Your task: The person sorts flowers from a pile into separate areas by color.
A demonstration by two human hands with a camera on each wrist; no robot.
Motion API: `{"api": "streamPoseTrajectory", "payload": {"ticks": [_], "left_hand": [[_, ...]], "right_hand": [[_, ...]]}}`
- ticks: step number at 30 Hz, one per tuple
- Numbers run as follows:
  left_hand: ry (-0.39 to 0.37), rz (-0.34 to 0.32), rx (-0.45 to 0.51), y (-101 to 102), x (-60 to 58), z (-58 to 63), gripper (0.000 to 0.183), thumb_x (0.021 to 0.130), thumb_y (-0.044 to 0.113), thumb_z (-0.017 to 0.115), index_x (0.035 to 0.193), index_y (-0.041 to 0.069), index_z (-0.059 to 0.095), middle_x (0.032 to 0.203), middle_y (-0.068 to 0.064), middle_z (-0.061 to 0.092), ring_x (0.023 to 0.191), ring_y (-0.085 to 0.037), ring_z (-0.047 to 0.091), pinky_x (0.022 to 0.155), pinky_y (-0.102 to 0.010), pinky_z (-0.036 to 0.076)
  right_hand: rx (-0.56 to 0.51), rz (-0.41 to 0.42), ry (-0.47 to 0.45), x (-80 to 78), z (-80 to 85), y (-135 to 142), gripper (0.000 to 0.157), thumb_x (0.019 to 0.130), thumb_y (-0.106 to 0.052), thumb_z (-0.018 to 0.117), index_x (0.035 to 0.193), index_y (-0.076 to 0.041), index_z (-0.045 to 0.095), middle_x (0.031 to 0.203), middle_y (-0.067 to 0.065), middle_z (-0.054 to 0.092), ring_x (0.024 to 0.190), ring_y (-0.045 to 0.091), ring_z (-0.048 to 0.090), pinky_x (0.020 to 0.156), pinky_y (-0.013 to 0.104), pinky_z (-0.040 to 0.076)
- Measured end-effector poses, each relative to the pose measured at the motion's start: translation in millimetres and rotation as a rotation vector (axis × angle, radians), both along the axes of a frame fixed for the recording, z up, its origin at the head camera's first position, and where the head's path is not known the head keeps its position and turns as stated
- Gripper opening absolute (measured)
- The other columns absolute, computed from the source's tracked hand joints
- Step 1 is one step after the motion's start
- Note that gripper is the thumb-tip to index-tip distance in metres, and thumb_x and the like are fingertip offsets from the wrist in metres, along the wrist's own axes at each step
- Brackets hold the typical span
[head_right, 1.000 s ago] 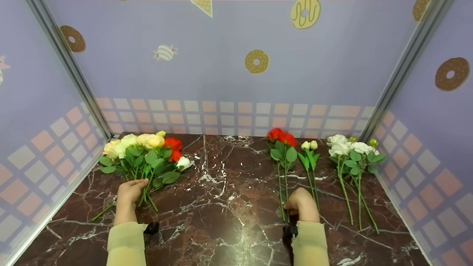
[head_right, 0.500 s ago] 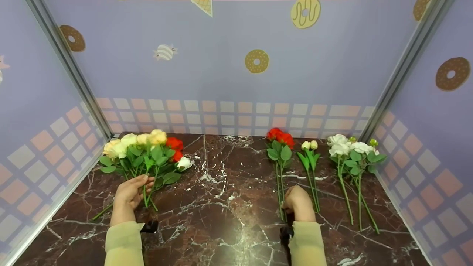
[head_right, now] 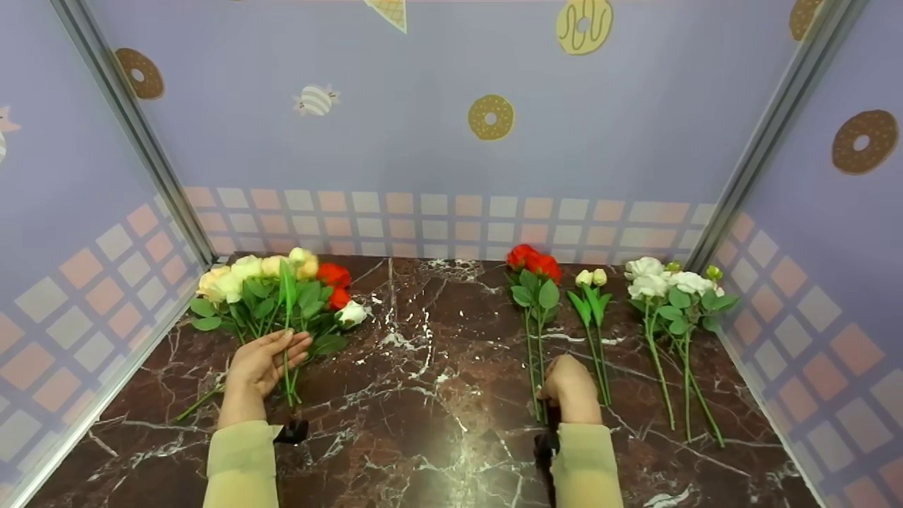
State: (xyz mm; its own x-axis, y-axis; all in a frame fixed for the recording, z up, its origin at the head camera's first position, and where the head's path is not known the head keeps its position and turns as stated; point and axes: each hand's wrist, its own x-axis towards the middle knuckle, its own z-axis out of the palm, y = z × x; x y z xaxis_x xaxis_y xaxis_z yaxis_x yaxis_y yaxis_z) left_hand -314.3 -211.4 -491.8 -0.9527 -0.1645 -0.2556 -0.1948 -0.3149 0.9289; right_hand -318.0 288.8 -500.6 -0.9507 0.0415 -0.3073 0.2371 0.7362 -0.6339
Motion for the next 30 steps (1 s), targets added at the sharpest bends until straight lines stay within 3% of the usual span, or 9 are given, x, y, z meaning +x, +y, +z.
{"api": "streamPoseTrajectory", "payload": {"ticks": [5, 9, 13, 16, 20, 24, 30], "left_hand": [[0.017, -0.007, -0.009, 5.3, -1.3, 2.6, 0.045, 0.109, 0.012, 0.051, 0.15, -0.005, 0.043, 0.113, -0.008, 0.077, 0.092, -0.01, 0.077, 0.088, -0.029, 0.064], [0.043, 0.007, 0.009, 12.9, -1.4, 5.7, 0.034, 0.108, 0.01, 0.052, 0.14, -0.003, 0.05, 0.108, -0.009, 0.079, 0.09, -0.013, 0.078, 0.085, -0.03, 0.065], [0.09, 0.005, 0.037, 23.5, -1.7, 8.3, 0.022, 0.108, 0.008, 0.051, 0.128, -0.001, 0.054, 0.103, -0.009, 0.079, 0.089, -0.015, 0.078, 0.082, -0.032, 0.066], [0.134, -0.004, 0.056, 34.7, -3.0, 10.2, 0.018, 0.108, 0.006, 0.05, 0.124, -0.002, 0.054, 0.104, -0.013, 0.079, 0.088, -0.017, 0.078, 0.081, -0.033, 0.066], [0.19, -0.039, 0.087, 53.6, -5.4, 13.3, 0.018, 0.108, 0.002, 0.047, 0.122, -0.006, 0.053, 0.108, -0.021, 0.077, 0.089, -0.02, 0.078, 0.082, -0.034, 0.066], [0.201, -0.097, 0.105, 73.4, -6.2, 17.3, 0.017, 0.107, 0.0, 0.047, 0.121, -0.008, 0.053, 0.109, -0.023, 0.076, 0.091, -0.023, 0.078, 0.087, -0.038, 0.065], [0.197, -0.173, 0.081, 102.6, -5.0, 19.7, 0.02, 0.107, 0.001, 0.048, 0.124, -0.009, 0.052, 0.114, -0.027, 0.074, 0.094, -0.024, 0.078, 0.093, -0.041, 0.063]], "right_hand": [[0.013, 0.021, -0.002, 0.5, 2.7, -0.2, 0.031, 0.082, 0.004, 0.081, 0.104, 0.011, 0.06, 0.096, 0.025, 0.065, 0.076, 0.029, 0.073, 0.071, 0.042, 0.064], [0.065, 0.021, 0.01, 1.7, 7.0, -1.0, 0.029, 0.085, -0.003, 0.08, 0.104, 0.01, 0.064, 0.096, 0.026, 0.068, 0.077, 0.031, 0.072, 0.07, 0.043, 0.062], [0.165, -0.006, 0.117, 3.2, 12.5, -7.9, 0.029, 0.088, -0.016, 0.077, 0.103, 0.006, 0.067, 0.098, 0.024, 0.071, 0.082, 0.033, 0.068, 0.072, 0.047, 0.058], [0.174, -0.021, 0.244, 4.2, 15.9, -21.5, 0.031, 0.091, -0.021, 0.074, 0.107, 0.005, 0.069, 0.104, 0.025, 0.072, 0.087, 0.037, 0.068, 0.077, 0.053, 0.057], [0.108, -0.012, 0.391, 5.8, 17.7, -47.3, 0.023, 0.094, -0.018, 0.072, 0.104, 0.002, 0.072, 0.1, 0.023, 0.074, 0.085, 0.035, 0.069, 0.076, 0.052, 0.057], [0.008, 0.022, 0.494, 7.0, 15.6, -75.2, 0.011, 0.092, -0.011, 0.074, 0.096, -0.001, 0.075, 0.09, 0.015, 0.075, 0.079, 0.025, 0.067, 0.072, 0.042, 0.056], [-0.267, 0.07, 0.511, 14.2, 11.4, -115.9, 0.004, 0.09, -0.004, 0.075, 0.091, 0.0, 0.076, 0.079, 0.011, 0.074, 0.066, 0.015, 0.066, 0.06, 0.023, 0.055]]}}
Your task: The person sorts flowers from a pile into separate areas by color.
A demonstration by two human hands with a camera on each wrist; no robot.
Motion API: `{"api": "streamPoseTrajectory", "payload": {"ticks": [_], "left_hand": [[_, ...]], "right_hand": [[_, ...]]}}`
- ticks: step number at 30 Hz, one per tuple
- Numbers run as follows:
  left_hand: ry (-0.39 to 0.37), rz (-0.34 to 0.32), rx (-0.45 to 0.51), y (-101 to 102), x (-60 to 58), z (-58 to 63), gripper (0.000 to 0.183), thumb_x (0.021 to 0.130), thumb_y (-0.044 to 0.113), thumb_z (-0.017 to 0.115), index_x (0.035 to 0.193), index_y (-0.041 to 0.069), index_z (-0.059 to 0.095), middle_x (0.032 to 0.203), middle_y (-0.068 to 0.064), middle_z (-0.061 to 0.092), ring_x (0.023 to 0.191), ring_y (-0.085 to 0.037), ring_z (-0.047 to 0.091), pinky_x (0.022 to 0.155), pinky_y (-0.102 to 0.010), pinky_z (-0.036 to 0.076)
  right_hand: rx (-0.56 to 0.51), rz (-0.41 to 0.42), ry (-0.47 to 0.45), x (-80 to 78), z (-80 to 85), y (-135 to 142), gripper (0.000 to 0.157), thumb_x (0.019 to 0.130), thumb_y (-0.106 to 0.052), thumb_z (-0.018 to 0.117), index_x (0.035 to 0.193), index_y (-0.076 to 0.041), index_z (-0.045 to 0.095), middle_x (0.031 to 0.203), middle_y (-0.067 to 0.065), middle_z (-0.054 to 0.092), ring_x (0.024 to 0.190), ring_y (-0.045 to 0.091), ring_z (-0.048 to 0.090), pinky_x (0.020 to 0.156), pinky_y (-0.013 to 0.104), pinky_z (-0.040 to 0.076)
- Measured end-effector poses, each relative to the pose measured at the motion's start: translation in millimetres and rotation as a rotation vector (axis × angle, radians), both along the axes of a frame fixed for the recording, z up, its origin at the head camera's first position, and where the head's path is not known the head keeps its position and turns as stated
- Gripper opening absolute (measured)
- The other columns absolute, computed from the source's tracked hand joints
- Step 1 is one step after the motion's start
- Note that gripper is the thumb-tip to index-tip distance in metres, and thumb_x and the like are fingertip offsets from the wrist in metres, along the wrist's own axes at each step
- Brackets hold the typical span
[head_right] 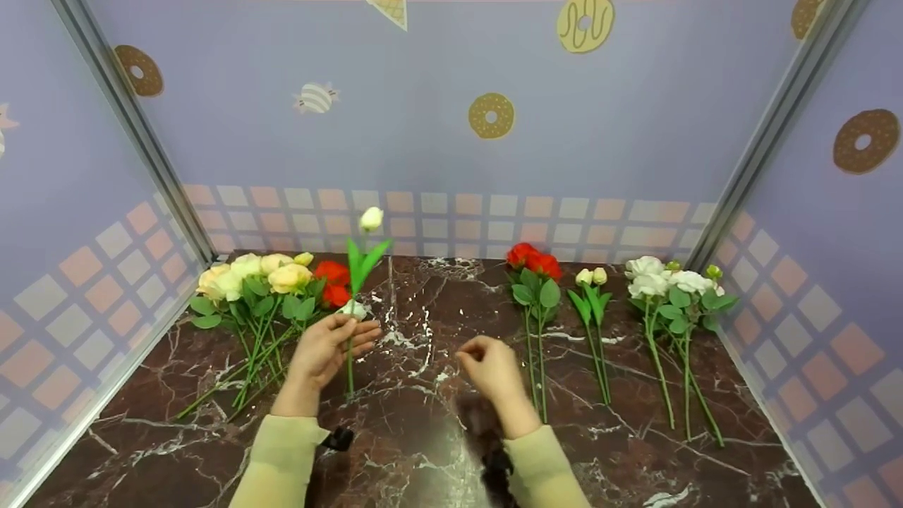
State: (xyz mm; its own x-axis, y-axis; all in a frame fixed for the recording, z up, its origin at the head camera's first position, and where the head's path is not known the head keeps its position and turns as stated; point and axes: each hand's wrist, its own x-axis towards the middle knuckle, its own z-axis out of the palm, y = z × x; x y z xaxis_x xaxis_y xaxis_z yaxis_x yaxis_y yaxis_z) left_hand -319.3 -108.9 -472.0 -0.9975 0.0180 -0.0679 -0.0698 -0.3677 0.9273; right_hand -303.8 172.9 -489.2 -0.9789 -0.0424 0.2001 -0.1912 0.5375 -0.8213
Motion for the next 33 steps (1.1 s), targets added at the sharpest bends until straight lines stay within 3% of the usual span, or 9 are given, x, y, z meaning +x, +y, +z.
{"api": "streamPoseTrajectory", "payload": {"ticks": [3, 9, 13, 18, 27, 33], "left_hand": [[0.002, -0.031, -0.006, 15.0, 0.7, -1.3, 0.022, 0.106, 0.001, 0.048, 0.125, -0.01, 0.051, 0.117, -0.028, 0.073, 0.097, -0.024, 0.078, 0.098, -0.044, 0.061], [0.034, -0.082, 0.0, 42.4, 5.2, -8.3, 0.018, 0.107, 0.002, 0.047, 0.121, -0.008, 0.05, 0.12, -0.031, 0.071, 0.099, -0.026, 0.078, 0.096, -0.042, 0.062], [0.064, -0.095, -0.024, 58.3, 8.8, -13.5, 0.012, 0.108, 0.001, 0.045, 0.115, -0.007, 0.048, 0.118, -0.033, 0.071, 0.097, -0.025, 0.078, 0.089, -0.04, 0.065], [0.078, -0.113, -0.059, 71.9, 11.0, -18.3, 0.008, 0.108, 0.001, 0.044, 0.113, -0.006, 0.046, 0.118, -0.035, 0.07, 0.096, -0.025, 0.078, 0.083, -0.036, 0.066], [0.104, -0.154, -0.082, 71.4, 12.5, -18.8, 0.006, 0.107, -0.001, 0.045, 0.111, -0.005, 0.047, 0.117, -0.037, 0.07, 0.1, -0.029, 0.078, 0.089, -0.042, 0.065], [0.082, -0.149, -0.141, 65.0, 9.2, -16.0, 0.022, 0.105, -0.001, 0.052, 0.122, -0.014, 0.05, 0.117, -0.033, 0.072, 0.098, -0.025, 0.078, 0.093, -0.041, 0.064]], "right_hand": [[-0.142, 0.075, -0.055, 6.8, -2.6, -18.8, 0.008, 0.091, -0.003, 0.073, 0.096, 0.004, 0.075, 0.083, 0.016, 0.075, 0.068, 0.019, 0.069, 0.062, 0.028, 0.061], [-0.274, 0.238, -0.158, 21.2, -10.8, -50.7, 0.023, 0.095, -0.007, 0.07, 0.111, 0.011, 0.071, 0.096, 0.025, 0.075, 0.074, 0.018, 0.07, 0.071, 0.04, 0.066], [-0.375, 0.302, -0.208, 28.2, -17.8, -63.3, 0.029, 0.099, -0.006, 0.066, 0.117, 0.017, 0.065, 0.102, 0.027, 0.075, 0.078, 0.014, 0.072, 0.075, 0.034, 0.066], [-0.435, 0.284, -0.212, 30.8, -23.9, -69.3, 0.027, 0.099, -0.004, 0.065, 0.114, 0.018, 0.064, 0.099, 0.024, 0.076, 0.076, 0.014, 0.075, 0.068, 0.022, 0.062], [-0.435, 0.261, -0.211, 27.1, -26.7, -66.9, 0.022, 0.095, 0.001, 0.067, 0.109, 0.018, 0.066, 0.092, 0.02, 0.077, 0.071, 0.017, 0.074, 0.061, 0.021, 0.06], [-0.401, 0.249, -0.193, 24.9, -22.5, -62.3, 0.02, 0.094, 0.001, 0.069, 0.106, 0.017, 0.067, 0.091, 0.02, 0.076, 0.072, 0.021, 0.075, 0.063, 0.023, 0.061]]}}
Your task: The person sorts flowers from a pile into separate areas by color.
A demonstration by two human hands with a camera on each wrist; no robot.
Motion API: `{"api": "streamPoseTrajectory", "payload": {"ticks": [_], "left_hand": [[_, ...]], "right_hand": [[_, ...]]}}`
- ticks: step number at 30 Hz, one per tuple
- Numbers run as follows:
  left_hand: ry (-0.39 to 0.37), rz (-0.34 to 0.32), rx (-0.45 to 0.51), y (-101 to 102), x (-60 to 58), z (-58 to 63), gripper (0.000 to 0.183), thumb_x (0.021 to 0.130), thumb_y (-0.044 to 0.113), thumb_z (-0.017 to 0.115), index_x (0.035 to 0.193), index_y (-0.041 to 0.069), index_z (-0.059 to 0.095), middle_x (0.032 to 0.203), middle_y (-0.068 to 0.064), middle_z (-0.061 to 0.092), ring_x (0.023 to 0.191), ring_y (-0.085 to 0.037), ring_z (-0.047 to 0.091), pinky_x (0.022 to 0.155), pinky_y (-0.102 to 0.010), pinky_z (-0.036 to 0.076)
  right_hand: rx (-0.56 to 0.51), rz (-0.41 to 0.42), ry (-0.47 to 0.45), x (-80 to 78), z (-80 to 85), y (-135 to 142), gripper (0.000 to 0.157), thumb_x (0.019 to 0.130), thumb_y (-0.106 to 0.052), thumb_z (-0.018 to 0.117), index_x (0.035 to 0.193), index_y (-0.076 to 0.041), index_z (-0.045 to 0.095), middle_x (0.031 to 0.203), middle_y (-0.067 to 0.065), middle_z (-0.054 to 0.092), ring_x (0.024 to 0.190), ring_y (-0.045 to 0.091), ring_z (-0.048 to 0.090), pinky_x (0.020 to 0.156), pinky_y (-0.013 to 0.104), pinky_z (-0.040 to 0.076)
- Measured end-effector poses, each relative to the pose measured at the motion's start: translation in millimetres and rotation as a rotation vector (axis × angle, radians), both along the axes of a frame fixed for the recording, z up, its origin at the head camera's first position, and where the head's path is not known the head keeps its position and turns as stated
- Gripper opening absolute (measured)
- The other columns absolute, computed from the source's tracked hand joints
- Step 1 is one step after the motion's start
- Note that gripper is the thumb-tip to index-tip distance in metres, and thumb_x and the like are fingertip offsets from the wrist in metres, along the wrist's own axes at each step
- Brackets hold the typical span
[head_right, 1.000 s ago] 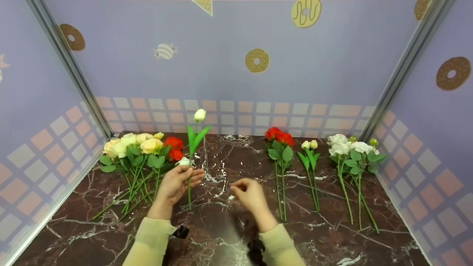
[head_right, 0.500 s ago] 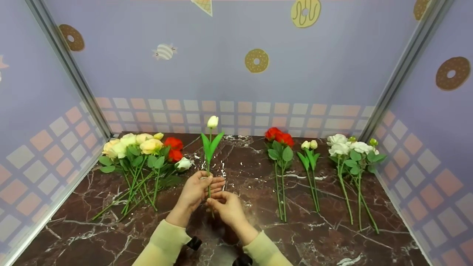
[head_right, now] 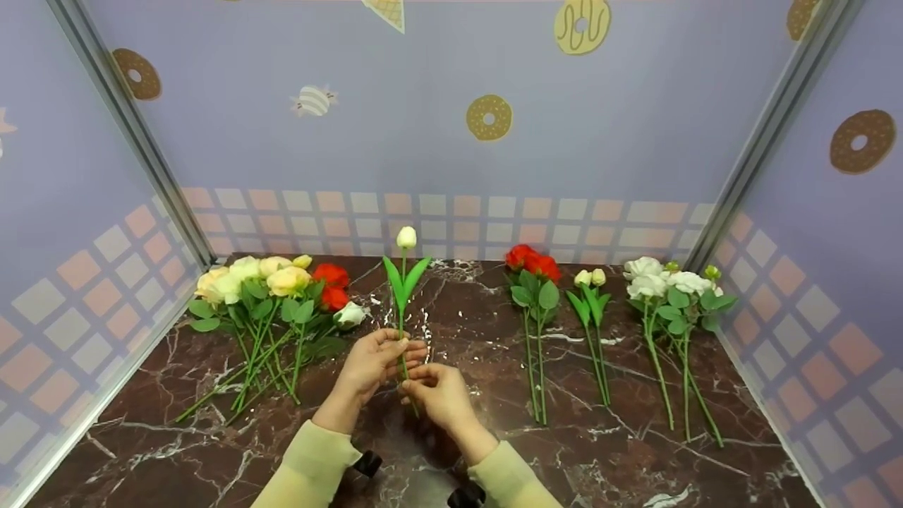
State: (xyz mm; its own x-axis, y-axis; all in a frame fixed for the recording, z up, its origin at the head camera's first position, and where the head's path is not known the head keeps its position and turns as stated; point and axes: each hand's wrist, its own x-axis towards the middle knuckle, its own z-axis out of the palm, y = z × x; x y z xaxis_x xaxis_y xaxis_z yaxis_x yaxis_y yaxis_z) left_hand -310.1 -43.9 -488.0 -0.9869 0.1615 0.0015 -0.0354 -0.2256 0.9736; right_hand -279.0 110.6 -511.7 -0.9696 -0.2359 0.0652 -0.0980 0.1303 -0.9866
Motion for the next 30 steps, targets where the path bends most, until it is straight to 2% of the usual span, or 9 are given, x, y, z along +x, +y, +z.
{"api": "streamPoseTrajectory", "payload": {"ticks": [5, 11, 15, 19, 21, 23, 25, 27, 30], "left_hand": [[-0.018, 0.013, -0.047, -9.8, -3.8, 1.3, 0.032, 0.106, 0.005, 0.055, 0.131, -0.016, 0.053, 0.121, -0.032, 0.07, 0.107, -0.034, 0.075, 0.092, -0.04, 0.064], [-0.034, 0.082, -0.041, -26.4, -8.6, 3.6, 0.035, 0.105, 0.006, 0.056, 0.132, -0.016, 0.053, 0.12, -0.033, 0.07, 0.105, -0.034, 0.076, 0.092, -0.04, 0.064], [-0.044, 0.173, -0.044, -44.2, -12.1, 4.7, 0.038, 0.104, 0.005, 0.058, 0.135, -0.016, 0.051, 0.12, -0.033, 0.07, 0.103, -0.031, 0.077, 0.095, -0.041, 0.063], [-0.048, 0.309, -0.07, -66.1, -16.1, 3.7, 0.036, 0.103, 0.003, 0.059, 0.133, -0.016, 0.053, 0.119, -0.033, 0.07, 0.092, -0.023, 0.077, 0.087, -0.035, 0.065], [-0.034, 0.4, -0.128, -77.4, -17.8, 3.2, 0.034, 0.101, 0.003, 0.061, 0.129, -0.016, 0.057, 0.117, -0.034, 0.07, 0.087, -0.02, 0.075, 0.083, -0.034, 0.065], [-0.021, 0.494, -0.231, -88.4, -19.0, 2.8, 0.031, 0.1, 0.004, 0.064, 0.126, -0.014, 0.062, 0.117, -0.032, 0.07, 0.088, -0.021, 0.072, 0.084, -0.034, 0.063], [-0.012, 0.569, -0.341, -98.6, -19.1, 2.3, 0.031, 0.1, 0.006, 0.064, 0.125, -0.012, 0.064, 0.12, -0.032, 0.068, 0.098, -0.03, 0.07, 0.092, -0.038, 0.06], [-0.029, 0.607, -0.43, -107.9, -18.2, 1.1, 0.034, 0.101, 0.009, 0.063, 0.13, -0.009, 0.063, 0.129, -0.03, 0.065, 0.115, -0.038, 0.065, 0.102, -0.045, 0.055], [-0.079, 0.6, -0.515, -118.4, -15.2, -1.5, 0.041, 0.105, 0.013, 0.059, 0.141, -0.006, 0.054, 0.143, -0.03, 0.053, 0.132, -0.044, 0.053, 0.11, -0.054, 0.048]], "right_hand": [[0.062, -0.043, 0.036, -2.8, 5.1, 6.8, 0.021, 0.092, -0.001, 0.072, 0.105, 0.015, 0.068, 0.087, 0.018, 0.076, 0.067, 0.012, 0.07, 0.06, 0.021, 0.058], [0.096, -0.084, 0.049, -10.3, 8.8, 19.8, 0.024, 0.092, -0.001, 0.073, 0.106, 0.017, 0.068, 0.087, 0.021, 0.076, 0.068, 0.016, 0.073, 0.06, 0.024, 0.061], [0.107, -0.122, 0.05, -17.5, 10.5, 32.1, 0.023, 0.091, 0.001, 0.073, 0.107, 0.017, 0.068, 0.089, 0.022, 0.076, 0.07, 0.023, 0.075, 0.064, 0.029, 0.065], [0.123, -0.182, 0.031, -25.0, 12.4, 47.0, 0.02, 0.09, 0.002, 0.072, 0.105, 0.015, 0.069, 0.086, 0.019, 0.077, 0.069, 0.023, 0.075, 0.064, 0.032, 0.065], [0.148, -0.215, 0.034, -29.1, 13.3, 55.6, 0.018, 0.09, 0.003, 0.072, 0.104, 0.014, 0.07, 0.084, 0.016, 0.077, 0.066, 0.018, 0.073, 0.061, 0.028, 0.063], [0.163, -0.243, 0.037, -32.5, 14.6, 65.0, 0.016, 0.09, 0.004, 0.071, 0.103, 0.013, 0.07, 0.083, 0.015, 0.077, 0.065, 0.017, 0.072, 0.06, 0.025, 0.061], [0.192, -0.268, 0.042, -35.4, 16.3, 75.1, 0.017, 0.09, 0.004, 0.07, 0.103, 0.013, 0.071, 0.082, 0.015, 0.076, 0.064, 0.016, 0.072, 0.058, 0.024, 0.059], [0.227, -0.295, 0.044, -37.7, 18.4, 85.6, 0.018, 0.089, 0.003, 0.07, 0.104, 0.013, 0.071, 0.083, 0.016, 0.076, 0.064, 0.014, 0.07, 0.058, 0.022, 0.058], [0.289, -0.335, 0.057, -40.1, 21.8, 102.6, 0.019, 0.09, 0.002, 0.071, 0.106, 0.013, 0.071, 0.087, 0.02, 0.077, 0.064, 0.011, 0.069, 0.058, 0.021, 0.057]]}}
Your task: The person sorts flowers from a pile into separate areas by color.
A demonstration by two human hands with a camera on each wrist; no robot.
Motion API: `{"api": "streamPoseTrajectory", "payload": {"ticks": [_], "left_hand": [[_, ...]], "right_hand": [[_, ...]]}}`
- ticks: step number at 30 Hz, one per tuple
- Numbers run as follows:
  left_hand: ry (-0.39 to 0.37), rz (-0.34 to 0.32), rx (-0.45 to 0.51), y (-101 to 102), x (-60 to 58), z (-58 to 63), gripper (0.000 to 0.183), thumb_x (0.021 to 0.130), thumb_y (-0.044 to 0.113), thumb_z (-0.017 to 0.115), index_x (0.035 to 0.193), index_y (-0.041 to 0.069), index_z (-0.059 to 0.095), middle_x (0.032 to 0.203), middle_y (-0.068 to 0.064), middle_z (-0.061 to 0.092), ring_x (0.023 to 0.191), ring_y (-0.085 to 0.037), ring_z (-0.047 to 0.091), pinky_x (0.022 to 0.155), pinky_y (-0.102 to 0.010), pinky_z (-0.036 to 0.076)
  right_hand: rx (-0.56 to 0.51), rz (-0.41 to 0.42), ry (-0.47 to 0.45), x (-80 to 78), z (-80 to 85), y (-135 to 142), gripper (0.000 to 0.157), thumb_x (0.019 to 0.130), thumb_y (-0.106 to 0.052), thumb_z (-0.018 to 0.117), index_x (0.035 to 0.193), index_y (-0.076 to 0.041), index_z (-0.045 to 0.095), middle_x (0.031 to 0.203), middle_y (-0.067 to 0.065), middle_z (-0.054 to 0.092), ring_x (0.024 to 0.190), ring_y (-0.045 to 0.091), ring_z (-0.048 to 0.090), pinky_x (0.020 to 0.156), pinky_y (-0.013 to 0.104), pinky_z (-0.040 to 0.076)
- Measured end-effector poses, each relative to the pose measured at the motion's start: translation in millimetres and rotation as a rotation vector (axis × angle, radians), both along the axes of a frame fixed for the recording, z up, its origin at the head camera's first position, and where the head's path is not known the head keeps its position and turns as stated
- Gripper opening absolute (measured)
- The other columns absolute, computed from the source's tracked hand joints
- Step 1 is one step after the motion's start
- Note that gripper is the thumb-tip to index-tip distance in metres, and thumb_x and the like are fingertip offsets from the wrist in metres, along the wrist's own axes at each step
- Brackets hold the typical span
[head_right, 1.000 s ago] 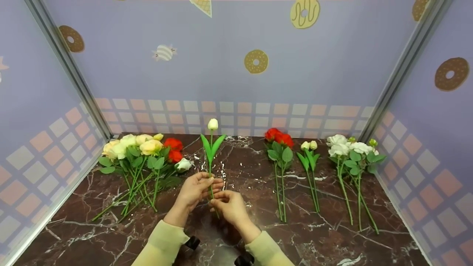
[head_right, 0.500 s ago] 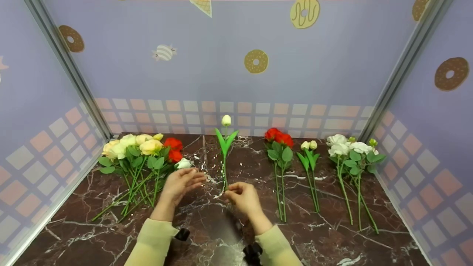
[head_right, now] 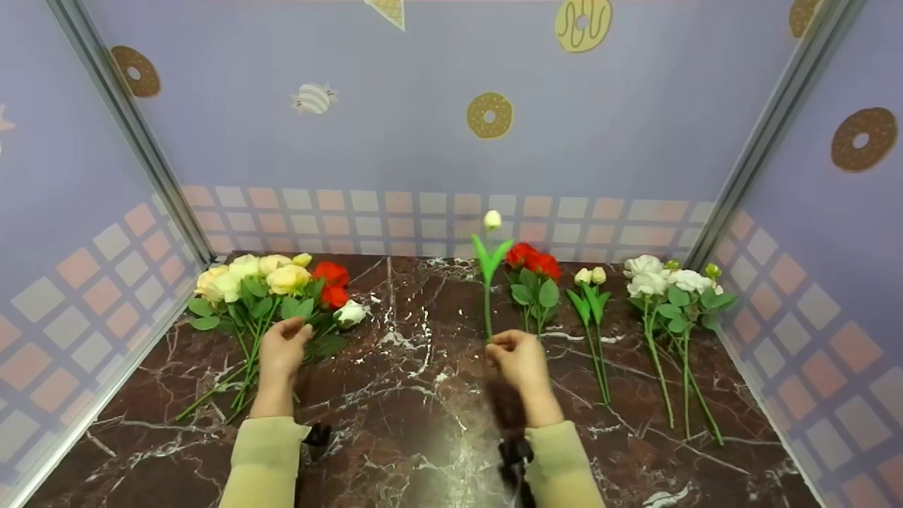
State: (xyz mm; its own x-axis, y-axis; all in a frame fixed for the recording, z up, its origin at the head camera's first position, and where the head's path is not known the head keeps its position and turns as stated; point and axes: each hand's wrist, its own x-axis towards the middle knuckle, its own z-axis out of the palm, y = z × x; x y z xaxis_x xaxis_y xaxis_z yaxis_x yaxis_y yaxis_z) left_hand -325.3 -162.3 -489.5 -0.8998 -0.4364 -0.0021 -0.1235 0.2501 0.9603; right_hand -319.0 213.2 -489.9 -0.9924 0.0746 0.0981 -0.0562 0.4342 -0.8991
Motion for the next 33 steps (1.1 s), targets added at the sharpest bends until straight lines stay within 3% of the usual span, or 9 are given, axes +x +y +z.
{"api": "streamPoseTrajectory", "payload": {"ticks": [6, 10, 14, 17, 22, 25, 28, 30, 33], "left_hand": [[-0.136, -0.019, -0.141, -8.6, 2.7, -6.7, 0.05, 0.106, 0.016, 0.056, 0.15, -0.004, 0.044, 0.149, -0.031, 0.042, 0.135, -0.048, 0.047, 0.112, -0.06, 0.044], [-0.165, -0.041, -0.215, -9.5, 1.6, -10.0, 0.05, 0.106, 0.014, 0.057, 0.15, -0.007, 0.043, 0.15, -0.032, 0.045, 0.139, -0.049, 0.046, 0.116, -0.059, 0.041], [-0.172, -0.054, -0.217, -9.9, 1.7, -12.8, 0.048, 0.106, 0.009, 0.054, 0.15, -0.007, 0.043, 0.15, -0.031, 0.049, 0.139, -0.047, 0.047, 0.115, -0.058, 0.044], [-0.187, -0.056, -0.175, -10.9, 2.7, -14.9, 0.046, 0.106, 0.005, 0.051, 0.15, -0.005, 0.044, 0.146, -0.03, 0.052, 0.135, -0.045, 0.052, 0.11, -0.056, 0.049], [-0.19, -0.075, -0.057, -16.5, 2.7, -15.1, 0.045, 0.106, 0.004, 0.051, 0.15, -0.005, 0.046, 0.146, -0.03, 0.054, 0.136, -0.044, 0.052, 0.11, -0.054, 0.05], [-0.166, -0.091, 0.074, -19.8, 2.3, -13.3, 0.046, 0.106, 0.004, 0.053, 0.15, -0.006, 0.045, 0.147, -0.031, 0.053, 0.136, -0.044, 0.053, 0.114, -0.054, 0.047], [-0.139, -0.105, 0.228, -23.0, 1.7, -12.8, 0.049, 0.106, 0.006, 0.055, 0.152, -0.008, 0.042, 0.147, -0.031, 0.053, 0.127, -0.038, 0.061, 0.115, -0.051, 0.047], [-0.125, -0.109, 0.334, -24.5, 1.6, -12.9, 0.05, 0.106, 0.007, 0.056, 0.152, -0.007, 0.042, 0.145, -0.028, 0.058, 0.113, -0.028, 0.068, 0.108, -0.043, 0.053], [-0.114, -0.109, 0.453, -26.2, 1.0, -14.2, 0.047, 0.107, 0.011, 0.055, 0.15, -0.005, 0.047, 0.129, -0.02, 0.07, 0.091, -0.013, 0.069, 0.086, -0.027, 0.059]], "right_hand": [[0.084, -0.073, -0.023, -2.5, 2.9, 35.6, 0.024, 0.093, -0.001, 0.07, 0.112, 0.014, 0.07, 0.089, 0.02, 0.077, 0.064, 0.007, 0.068, 0.058, 0.019, 0.054], [0.124, -0.095, -0.061, -3.4, 3.2, 55.5, 0.031, 0.096, -0.005, 0.068, 0.12, 0.014, 0.067, 0.094, 0.021, 0.077, 0.067, 0.008, 0.07, 0.058, 0.02, 0.052], [0.162, -0.123, -0.096, -3.0, 4.2, 70.5, 0.035, 0.098, -0.009, 0.068, 0.124, 0.014, 0.066, 0.101, 0.024, 0.076, 0.069, 0.009, 0.07, 0.058, 0.022, 0.051], [0.169, -0.139, -0.122, -2.0, 4.9, 80.0, 0.035, 0.1, -0.011, 0.067, 0.124, 0.014, 0.065, 0.101, 0.025, 0.076, 0.071, 0.014, 0.073, 0.057, 0.023, 0.05], [0.228, -0.193, -0.137, 0.0, 2.6, 92.1, 0.035, 0.1, -0.012, 0.066, 0.124, 0.013, 0.066, 0.1, 0.025, 0.077, 0.085, 0.034, 0.076, 0.058, 0.023, 0.05], [0.282, -0.232, -0.136, 0.7, -0.9, 99.7, 0.034, 0.099, -0.013, 0.067, 0.123, 0.012, 0.067, 0.1, 0.024, 0.077, 0.088, 0.037, 0.076, 0.061, 0.029, 0.054], [0.327, -0.272, -0.136, 1.5, -5.8, 107.7, 0.033, 0.099, -0.013, 0.066, 0.12, 0.011, 0.069, 0.099, 0.024, 0.078, 0.088, 0.038, 0.075, 0.072, 0.042, 0.059], [0.351, -0.3, -0.145, 2.3, -9.4, 112.0, 0.032, 0.099, -0.013, 0.065, 0.12, 0.011, 0.069, 0.102, 0.025, 0.077, 0.094, 0.042, 0.073, 0.08, 0.051, 0.059], [0.37, -0.332, -0.171, 3.0, -15.2, 117.2, 0.031, 0.1, -0.014, 0.063, 0.119, 0.01, 0.069, 0.112, 0.029, 0.072, 0.103, 0.048, 0.066, 0.086, 0.057, 0.056]]}}
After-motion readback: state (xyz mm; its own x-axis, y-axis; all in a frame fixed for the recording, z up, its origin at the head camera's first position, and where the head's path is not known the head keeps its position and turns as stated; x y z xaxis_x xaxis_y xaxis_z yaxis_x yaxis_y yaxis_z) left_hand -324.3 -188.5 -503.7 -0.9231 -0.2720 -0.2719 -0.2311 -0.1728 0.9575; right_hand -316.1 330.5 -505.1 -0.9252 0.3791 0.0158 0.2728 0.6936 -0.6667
